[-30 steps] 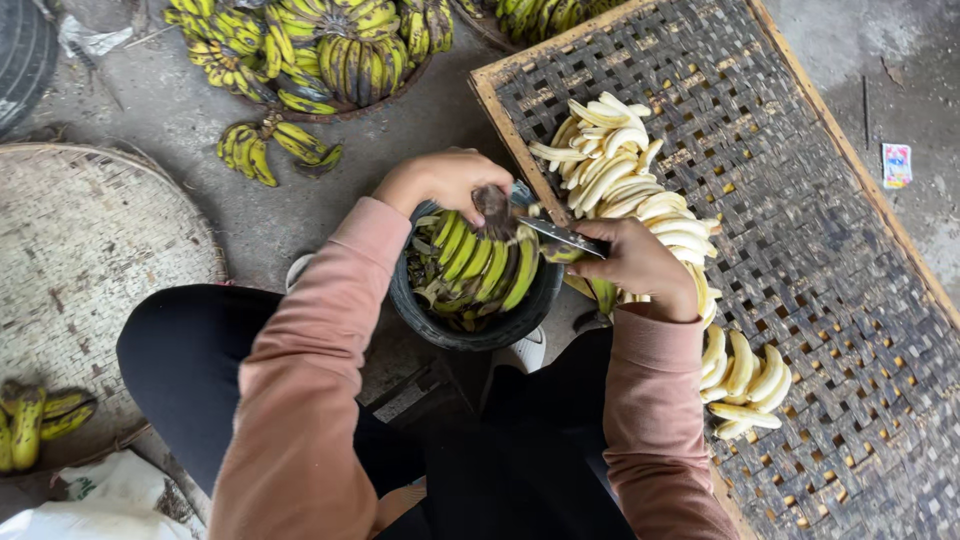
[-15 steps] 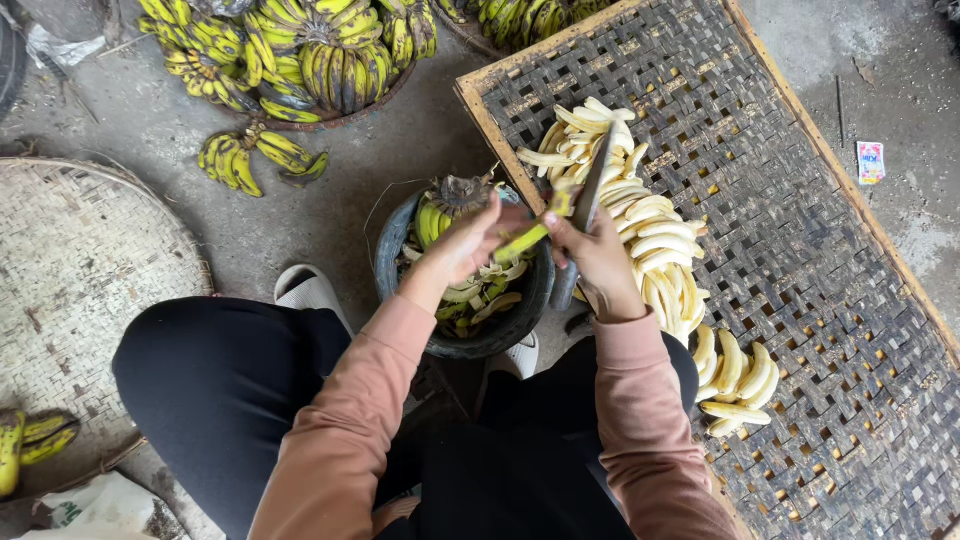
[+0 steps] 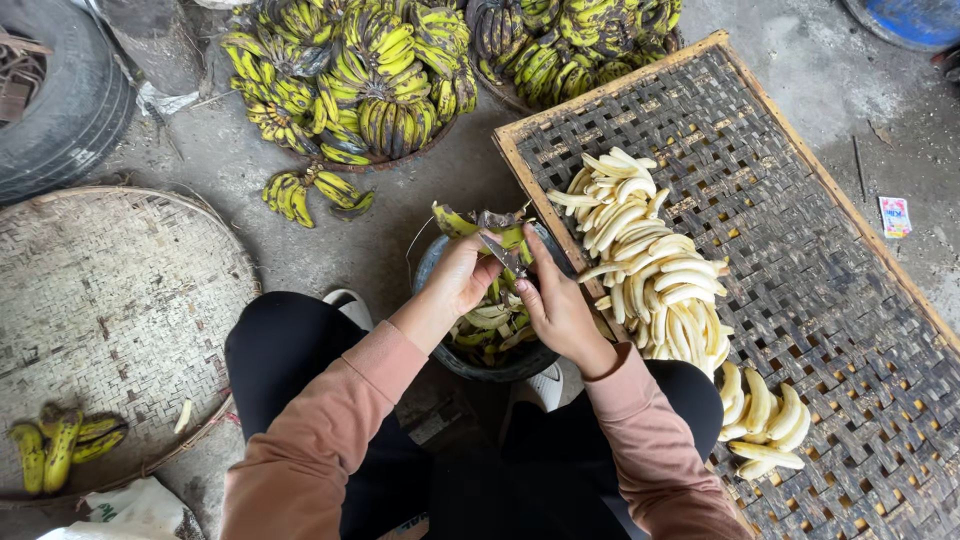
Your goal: The person sits on the floor and peels green bananas with a small knife, one at a time. They drop the peels into a bucket between their legs and place the peeled bananas onto a woven bamboo tray beside them, repeating the cycle continuously.
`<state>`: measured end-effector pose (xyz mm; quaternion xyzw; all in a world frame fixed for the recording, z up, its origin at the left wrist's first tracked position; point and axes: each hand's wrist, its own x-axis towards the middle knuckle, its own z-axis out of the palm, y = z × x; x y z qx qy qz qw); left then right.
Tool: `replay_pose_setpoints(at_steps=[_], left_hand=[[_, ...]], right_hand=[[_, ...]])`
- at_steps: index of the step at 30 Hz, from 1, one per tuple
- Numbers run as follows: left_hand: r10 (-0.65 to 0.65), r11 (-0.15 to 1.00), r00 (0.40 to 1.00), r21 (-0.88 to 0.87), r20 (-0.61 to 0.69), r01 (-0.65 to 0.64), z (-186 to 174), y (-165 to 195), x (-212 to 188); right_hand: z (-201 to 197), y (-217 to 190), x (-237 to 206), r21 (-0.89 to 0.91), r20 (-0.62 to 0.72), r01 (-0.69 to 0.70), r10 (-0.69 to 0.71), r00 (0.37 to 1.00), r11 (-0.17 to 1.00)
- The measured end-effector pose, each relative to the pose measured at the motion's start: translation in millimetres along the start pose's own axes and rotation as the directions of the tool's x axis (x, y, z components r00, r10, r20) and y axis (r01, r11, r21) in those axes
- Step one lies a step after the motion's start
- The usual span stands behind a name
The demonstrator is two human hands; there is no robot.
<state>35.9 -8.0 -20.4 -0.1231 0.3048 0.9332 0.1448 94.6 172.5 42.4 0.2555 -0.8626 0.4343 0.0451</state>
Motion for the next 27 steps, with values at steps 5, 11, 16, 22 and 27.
replay_pose_setpoints(at_steps=[5,11,16,22,27], left_hand=[[0.118,0.992,0.991,-0.038,-0.070,-0.120,9,-1,-7],[0.208,0.978,0.964,-0.001,-0.168,-0.211,24,-7,-9],[0.223,0.970,0.959,-0.052,-0.177,-0.236,22,-14,-11],[0.190,0.977,0.964,-0.059,-0.183,-0.204,10,-20,-3],[0.181,0.981,0.977,-0.053,-0.113,-0.188,6,-27,-3]], right_hand=[[1,-5,3,-0.010,-0.072,0.058,-0.058,0.996,0.998],[-3,-1,8,-0.046,-0.031,0.046,-0.048,0.998,0.998],[2,0,13,-0.154,0.003,-0.116,0.118,0.993,0.981],[4,3,13,-0.169,-0.021,0.012,-0.016,1.000,0.986],[12,7,14,-0.329,-0.072,0.085,-0.115,0.991,0.941]])
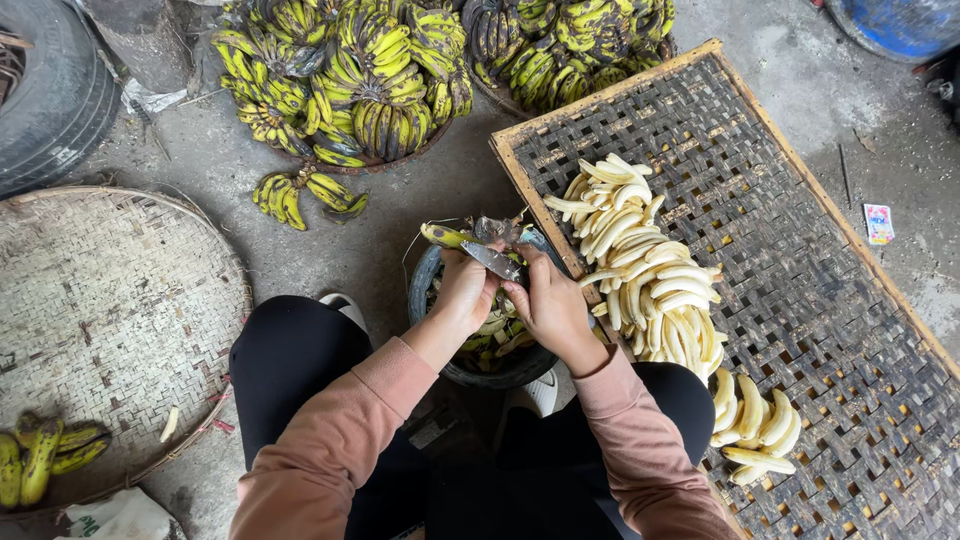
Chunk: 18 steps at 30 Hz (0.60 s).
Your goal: The person sits on the floor and peels green bananas with a small knife, one at a time. They drop the peels into a bucket between their legs and place the peeled bananas onto a woven bamboo tray beside them, repeating the cycle continuously.
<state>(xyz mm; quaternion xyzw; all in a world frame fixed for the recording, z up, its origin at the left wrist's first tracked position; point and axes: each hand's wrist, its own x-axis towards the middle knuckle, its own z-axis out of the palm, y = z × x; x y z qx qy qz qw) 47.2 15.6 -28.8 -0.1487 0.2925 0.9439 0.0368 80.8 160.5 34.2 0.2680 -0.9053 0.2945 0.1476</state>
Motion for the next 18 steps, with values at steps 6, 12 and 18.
replay_pose_setpoints(at_steps=[6,12,18], left_hand=[[-0.272,0.880,0.946,0.444,0.175,0.171,1,31,-1],[-0.743,0.517,0.607,0.818,0.282,0.253,-23,67,-6],[-0.562,0.291,0.827,0.943,0.031,0.162,-22,69,-3]], right_hand=[[-2,21,3,0.433,0.214,-0.291,0.217,0.952,0.853],[-24,66,8,0.336,-0.193,-0.109,0.182,0.964,0.936],[-50,80,6,0.727,0.068,-0.415,0.545,0.836,0.547]])
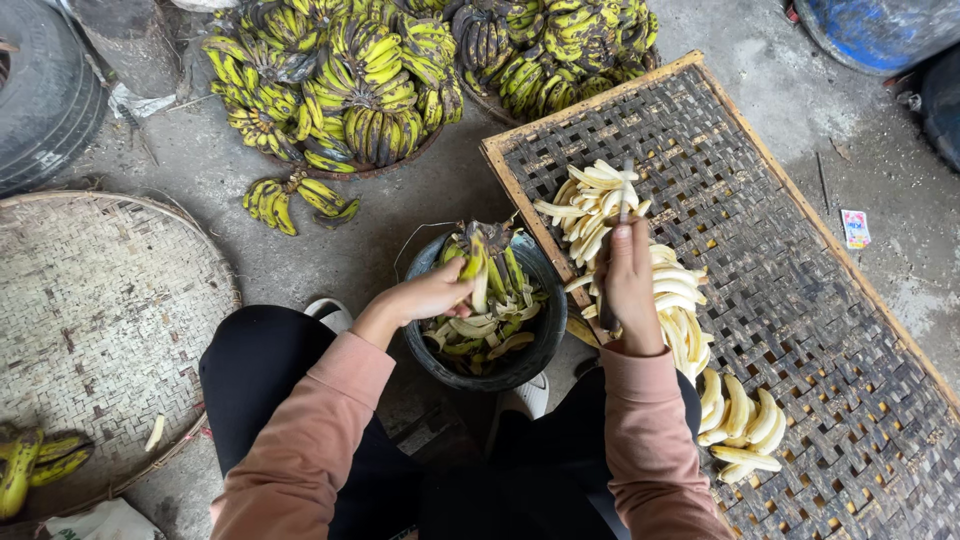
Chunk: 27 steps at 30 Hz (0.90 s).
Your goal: The person sits on the floor and peels green bananas with a small knife, one at a time. They drop the peels into a bucket between their legs and place the peeled bananas onto a woven bamboo tray beside them, repeating the cycle continuously.
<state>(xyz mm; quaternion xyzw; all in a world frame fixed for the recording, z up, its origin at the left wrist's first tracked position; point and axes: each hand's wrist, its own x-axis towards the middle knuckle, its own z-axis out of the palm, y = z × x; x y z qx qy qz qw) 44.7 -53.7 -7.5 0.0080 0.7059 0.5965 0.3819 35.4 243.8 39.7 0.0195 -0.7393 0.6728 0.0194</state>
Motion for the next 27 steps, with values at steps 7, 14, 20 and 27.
replay_pose_setpoints(at_steps=[7,14,20,27], left_hand=[[0.296,0.926,0.915,0.317,-0.273,-0.205,47,24,-3],[0.342,0.752,0.902,0.652,-0.263,-0.095,41,34,-18],[0.622,0.687,0.683,0.685,-0.384,-0.241,45,30,-14],[0.778,0.612,0.498,0.638,-0.382,-0.468,76,15,0]], right_hand=[[65,13,-16,-0.050,0.280,0.683,-0.647,0.709,0.728],[31,26,6,-0.340,-0.105,0.162,-0.209,0.972,0.926],[33,5,-8,-0.147,0.138,0.376,-0.357,0.924,0.915],[68,18,-15,0.066,-0.018,0.036,-0.035,0.999,0.997]])
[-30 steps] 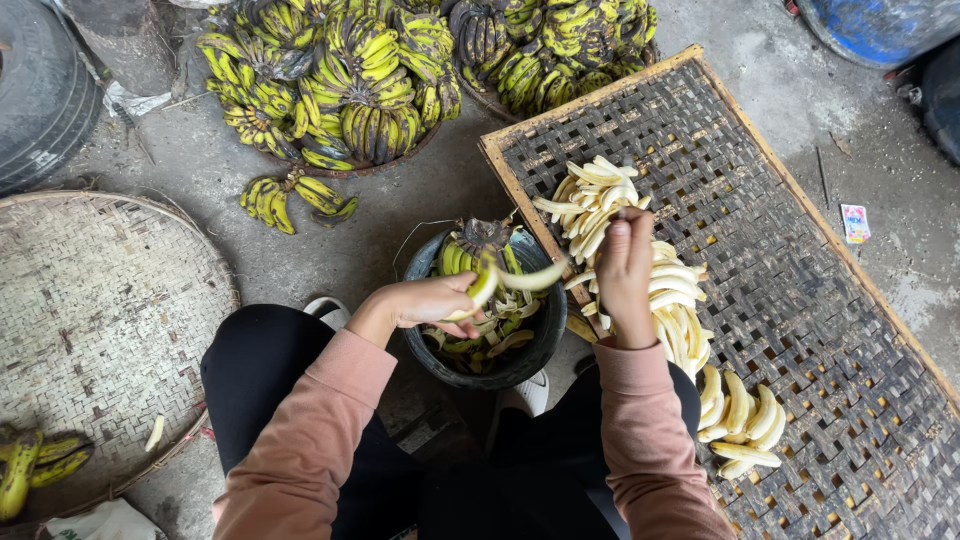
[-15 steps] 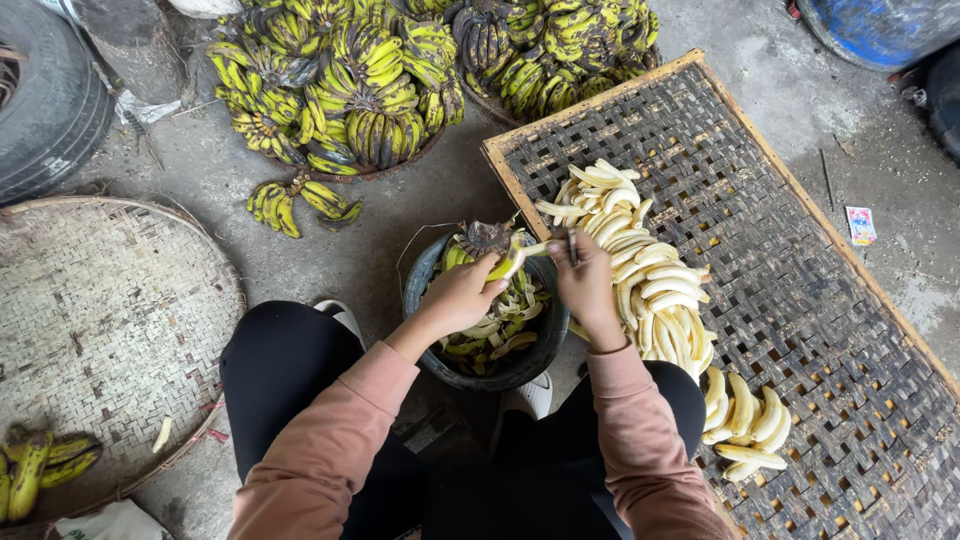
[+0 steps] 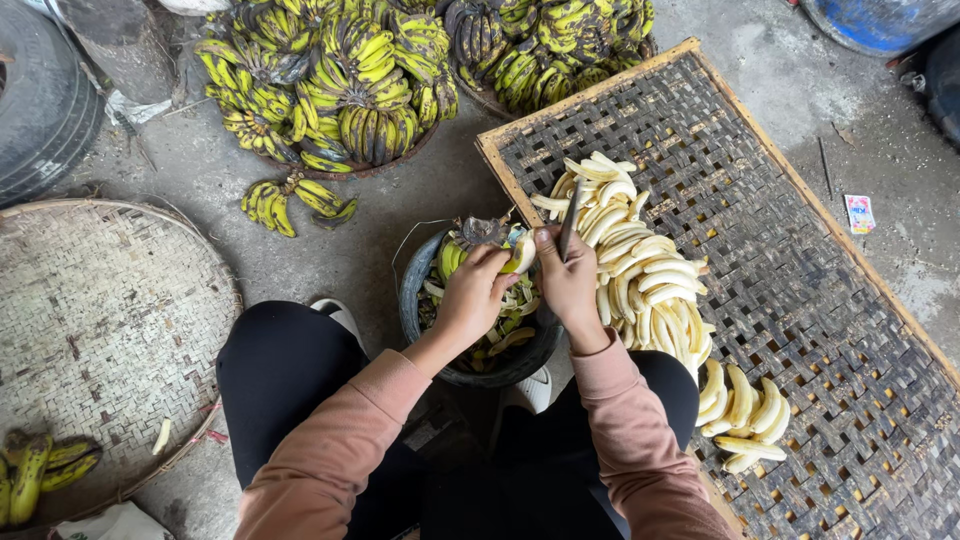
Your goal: The person sits on the floor and peels green bananas with a small knife, one at a time. They drop the peels into a bucket between their legs and place the peeled bananas onto a woven bamboo tray beside them, repeating the cycle continuously.
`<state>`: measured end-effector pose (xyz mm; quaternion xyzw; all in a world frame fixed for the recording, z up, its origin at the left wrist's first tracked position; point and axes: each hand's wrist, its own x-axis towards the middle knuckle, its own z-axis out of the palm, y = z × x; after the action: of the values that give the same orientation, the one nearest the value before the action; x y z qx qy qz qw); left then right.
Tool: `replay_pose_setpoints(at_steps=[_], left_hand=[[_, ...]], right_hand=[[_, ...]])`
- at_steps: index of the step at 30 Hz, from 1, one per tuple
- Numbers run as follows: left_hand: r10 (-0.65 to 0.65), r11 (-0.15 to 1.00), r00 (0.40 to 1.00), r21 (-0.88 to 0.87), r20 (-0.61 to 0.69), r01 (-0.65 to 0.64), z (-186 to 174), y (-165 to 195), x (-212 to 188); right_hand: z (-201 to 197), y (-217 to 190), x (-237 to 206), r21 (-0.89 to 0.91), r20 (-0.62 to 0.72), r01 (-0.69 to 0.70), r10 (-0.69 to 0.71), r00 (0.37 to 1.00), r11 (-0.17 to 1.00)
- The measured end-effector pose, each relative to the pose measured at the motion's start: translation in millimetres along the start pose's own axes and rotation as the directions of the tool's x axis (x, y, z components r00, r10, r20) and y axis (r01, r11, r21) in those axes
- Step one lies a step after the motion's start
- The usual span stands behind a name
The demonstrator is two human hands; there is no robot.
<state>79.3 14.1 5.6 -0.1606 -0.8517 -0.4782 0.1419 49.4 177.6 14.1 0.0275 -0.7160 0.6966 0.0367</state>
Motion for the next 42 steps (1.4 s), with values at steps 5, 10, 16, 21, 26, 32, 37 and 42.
replay_pose_setpoints(at_steps=[5,10,16,21,26,32,37,42], left_hand=[[-0.228,0.775,0.962,-0.570,0.152,0.273,24,-20,-2],[-0.369,0.164,0.876,-0.906,0.310,0.390,42,-30,-2],[-0.546,0.083,0.822,-0.966,0.162,0.246,33,-31,9],[-0.537,0.238,0.839,-0.940,0.082,0.244,36,-24,8],[-0.493,0.252,0.870,-0.957,0.001,0.144,41,-22,8],[-0.496,0.258,0.865,-0.938,0.075,0.230,32,-12,5],[-0.534,-0.077,0.760,-0.916,0.371,0.393,20,-13,15],[-0.582,-0.029,0.757,-0.938,0.297,0.346,24,-28,27]], right_hand=[[-7,12,15,0.601,0.056,-0.265,0.292,0.955,0.754],[-3,4,12,0.650,0.186,-0.351,0.307,0.934,0.674],[19,-3,-10,-0.326,0.124,0.462,-0.448,0.886,0.825],[24,-3,-7,-0.498,-0.004,0.333,-0.386,0.923,0.801],[19,-15,-10,-0.480,0.132,0.480,-0.480,0.867,0.735],[23,-10,-7,-0.517,0.129,0.496,-0.509,0.851,0.698],[10,-6,6,-0.003,0.004,-0.202,0.202,0.979,0.979],[12,-13,-3,-0.199,0.144,0.155,-0.127,0.981,0.968]])
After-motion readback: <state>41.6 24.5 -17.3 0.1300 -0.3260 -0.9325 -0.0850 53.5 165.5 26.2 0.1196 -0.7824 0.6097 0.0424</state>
